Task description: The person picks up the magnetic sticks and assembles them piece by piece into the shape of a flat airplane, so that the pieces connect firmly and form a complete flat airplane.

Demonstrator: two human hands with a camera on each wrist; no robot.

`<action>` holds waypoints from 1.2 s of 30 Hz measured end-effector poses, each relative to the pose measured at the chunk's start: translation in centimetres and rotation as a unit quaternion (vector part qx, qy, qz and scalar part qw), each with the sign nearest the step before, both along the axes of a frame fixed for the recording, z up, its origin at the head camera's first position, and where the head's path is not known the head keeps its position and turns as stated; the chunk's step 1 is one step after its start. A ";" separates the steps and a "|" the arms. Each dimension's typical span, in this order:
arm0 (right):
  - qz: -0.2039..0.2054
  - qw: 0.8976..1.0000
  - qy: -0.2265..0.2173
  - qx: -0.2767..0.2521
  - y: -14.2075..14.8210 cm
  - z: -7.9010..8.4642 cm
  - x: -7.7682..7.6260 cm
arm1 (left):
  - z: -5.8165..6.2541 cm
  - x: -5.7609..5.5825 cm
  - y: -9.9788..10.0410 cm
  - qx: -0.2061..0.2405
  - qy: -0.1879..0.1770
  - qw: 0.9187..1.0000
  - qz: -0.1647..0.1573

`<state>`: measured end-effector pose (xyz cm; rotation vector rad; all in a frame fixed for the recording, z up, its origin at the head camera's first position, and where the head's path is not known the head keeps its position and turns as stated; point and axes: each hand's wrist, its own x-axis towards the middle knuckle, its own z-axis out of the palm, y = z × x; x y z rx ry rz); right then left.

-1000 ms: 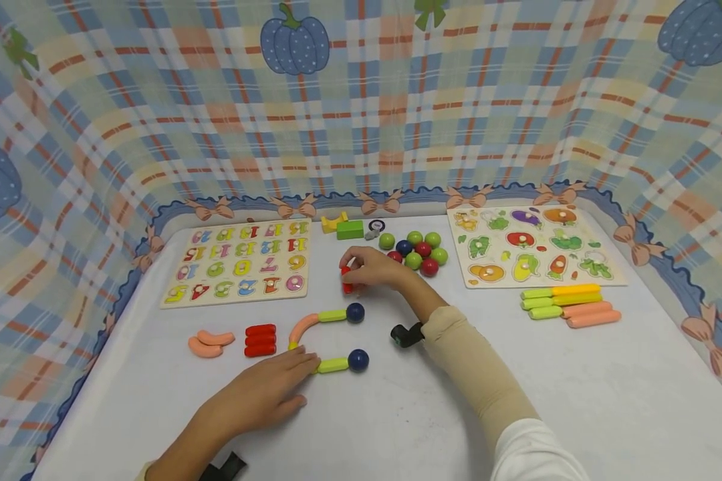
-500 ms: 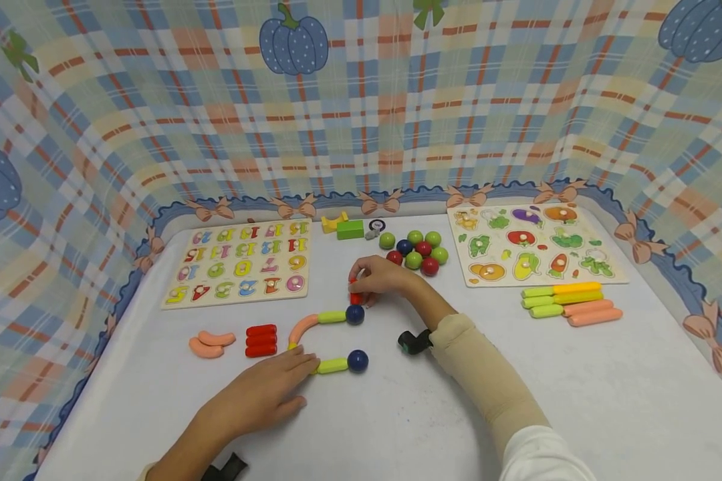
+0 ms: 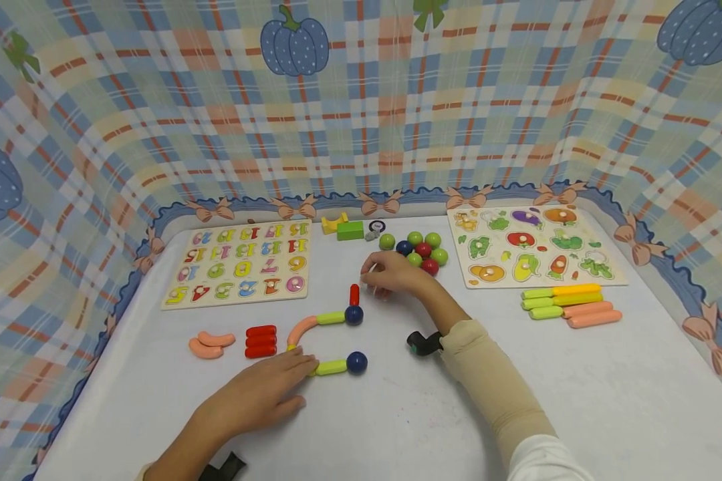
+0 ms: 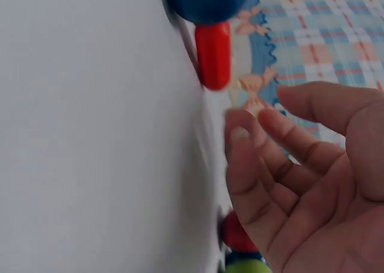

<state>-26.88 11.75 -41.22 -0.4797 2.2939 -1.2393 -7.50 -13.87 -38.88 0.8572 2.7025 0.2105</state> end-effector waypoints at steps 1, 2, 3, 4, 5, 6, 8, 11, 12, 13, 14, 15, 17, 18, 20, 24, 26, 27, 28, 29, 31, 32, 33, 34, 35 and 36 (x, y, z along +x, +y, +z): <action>-0.012 1.000 0.019 0.004 0.4 0.2 -0.2 | 0.1 -0.1 0.0 0.005 0.006 1.000 -0.003; -0.026 0.999 0.043 0.010 0.9 0.4 -0.3 | 0.2 -0.2 0.0 0.014 0.015 1.000 -0.006; -0.043 0.997 0.066 0.018 1.4 0.6 -0.6 | 0.2 -0.3 0.0 0.023 0.028 0.999 -0.009; -0.058 0.994 0.094 0.029 1.9 0.9 -0.9 | 0.3 -0.4 0.0 0.031 0.041 0.999 -0.013; -0.072 0.989 0.120 0.040 2.3 1.1 -1.1 | 0.4 -0.5 0.1 0.040 0.053 0.998 -0.016; -0.086 0.985 0.143 0.051 2.8 1.3 -1.4 | 0.5 -0.7 0.1 0.048 0.064 0.997 -0.018; -0.104 0.976 0.176 0.076 3.5 1.5 -1.9 | 0.6 -1.1 0.3 0.061 0.078 0.995 -0.017; -0.116 0.968 0.194 0.110 4.2 1.7 -2.4 | 0.5 -1.9 0.8 0.070 0.078 0.995 0.002; -0.115 0.967 0.194 0.118 4.3 1.7 -2.6 | 0.4 -2.2 0.9 0.072 0.074 0.995 0.010; -0.112 0.966 0.196 0.126 4.4 1.6 -2.8 | 0.4 -2.5 1.1 0.072 0.072 0.995 0.019; -0.110 0.965 0.197 0.135 4.4 1.5 -2.9 | 0.2 -2.8 1.4 0.072 0.069 0.995 0.028; -0.107 0.964 0.199 0.142 4.4 1.4 -3.1 | 0.1 -3.1 1.7 0.072 0.066 0.995 0.036; -0.099 0.960 0.209 0.159 4.3 1.2 -3.3 | -0.2 -4.0 2.3 0.077 0.062 0.994 0.046; -0.094 0.957 0.216 0.169 4.2 1.1 -3.5 | -0.3 -4.4 2.7 0.078 0.060 0.994 0.051; -0.086 0.952 0.226 0.189 3.9 1.0 -3.7 | -0.7 -5.3 3.5 0.075 0.056 0.994 0.061; -0.064 0.944 0.228 0.231 3.3 1.0 -4.2 | -1.3 -7.0 4.9 0.054 0.044 0.995 0.078; -0.054 0.942 0.219 0.247 3.1 1.2 -4.3 | -1.5 -7.6 5.4 0.043 0.040 0.995 0.084; -0.053 0.942 0.213 0.253 3.0 1.3 -4.4 | -1.5 -7.9 5.7 0.039 0.038 0.995 0.086; -0.050 0.942 0.209 0.257 2.9 1.3 -4.4 | -1.5 -8.1 5.9 0.036 0.035 0.995 0.090; -0.049 0.941 0.207 0.261 2.9 1.4 -4.5 | -1.5 -8.3 6.1 0.033 0.034 0.995 0.092; -0.046 0.941 0.204 0.266 2.8 1.5 -4.6 | -1.4 -8.7 6.5 0.028 0.029 0.994 0.099; -0.046 0.941 0.203 0.267 2.8 1.5 -4.7 | -1.4 -8.8 6.7 0.023 0.025 0.994 0.102; -0.044 0.941 0.202 0.268 2.7 1.4 -4.7 | -1.4 -8.9 6.9 0.020 0.022 0.994 0.104; -0.041 0.941 0.202 0.270 2.7 1.4 -4.8 | -1.3 -9.1 7.1 0.017 0.019 0.994 0.105; -0.040 0.941 0.201 0.270 2.7 1.4 -4.8 | -1.3 -9.2 7.2 0.013 0.016 0.994 0.106; -0.037 0.942 0.199 0.269 2.6 1.4 -4.8 | -1.3 -9.3 7.3 0.011 0.013 0.994 0.107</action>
